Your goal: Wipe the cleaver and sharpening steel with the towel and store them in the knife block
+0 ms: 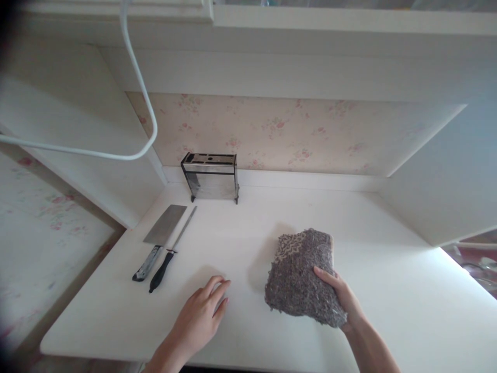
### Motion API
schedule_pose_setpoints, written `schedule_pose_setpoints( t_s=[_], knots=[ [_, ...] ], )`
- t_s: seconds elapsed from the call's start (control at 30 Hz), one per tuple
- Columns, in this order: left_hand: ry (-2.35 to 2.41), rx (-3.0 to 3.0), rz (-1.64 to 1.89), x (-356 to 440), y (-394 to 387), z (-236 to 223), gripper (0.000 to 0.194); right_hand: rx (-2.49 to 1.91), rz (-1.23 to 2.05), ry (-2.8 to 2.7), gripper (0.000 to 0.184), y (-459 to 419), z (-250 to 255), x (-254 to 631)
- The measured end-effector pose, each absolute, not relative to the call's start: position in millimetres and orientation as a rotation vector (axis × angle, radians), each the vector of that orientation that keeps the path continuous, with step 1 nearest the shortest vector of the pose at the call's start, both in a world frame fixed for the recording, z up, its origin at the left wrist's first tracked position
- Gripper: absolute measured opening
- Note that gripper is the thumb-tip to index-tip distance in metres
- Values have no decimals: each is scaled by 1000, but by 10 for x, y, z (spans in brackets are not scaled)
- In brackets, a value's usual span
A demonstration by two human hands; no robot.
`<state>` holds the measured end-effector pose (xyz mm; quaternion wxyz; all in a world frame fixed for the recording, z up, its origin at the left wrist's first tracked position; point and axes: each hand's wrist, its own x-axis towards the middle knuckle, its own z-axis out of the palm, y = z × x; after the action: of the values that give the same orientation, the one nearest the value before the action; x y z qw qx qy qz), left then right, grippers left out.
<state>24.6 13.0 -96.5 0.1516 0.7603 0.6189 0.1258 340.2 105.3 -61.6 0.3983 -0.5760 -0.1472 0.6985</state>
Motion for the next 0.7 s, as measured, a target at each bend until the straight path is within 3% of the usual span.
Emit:
schedule_pose_setpoints(
  t_s=[0.5, 0.7],
  knots=[
    [1761, 2115, 353, 243, 159, -942, 32, -1647, 1698, -391, 93, 901, -676, 4041],
    [1749, 2112, 357, 252, 177, -958, 31, -1830, 1643, -487, 92, 904, -673, 4245]
  ],
)
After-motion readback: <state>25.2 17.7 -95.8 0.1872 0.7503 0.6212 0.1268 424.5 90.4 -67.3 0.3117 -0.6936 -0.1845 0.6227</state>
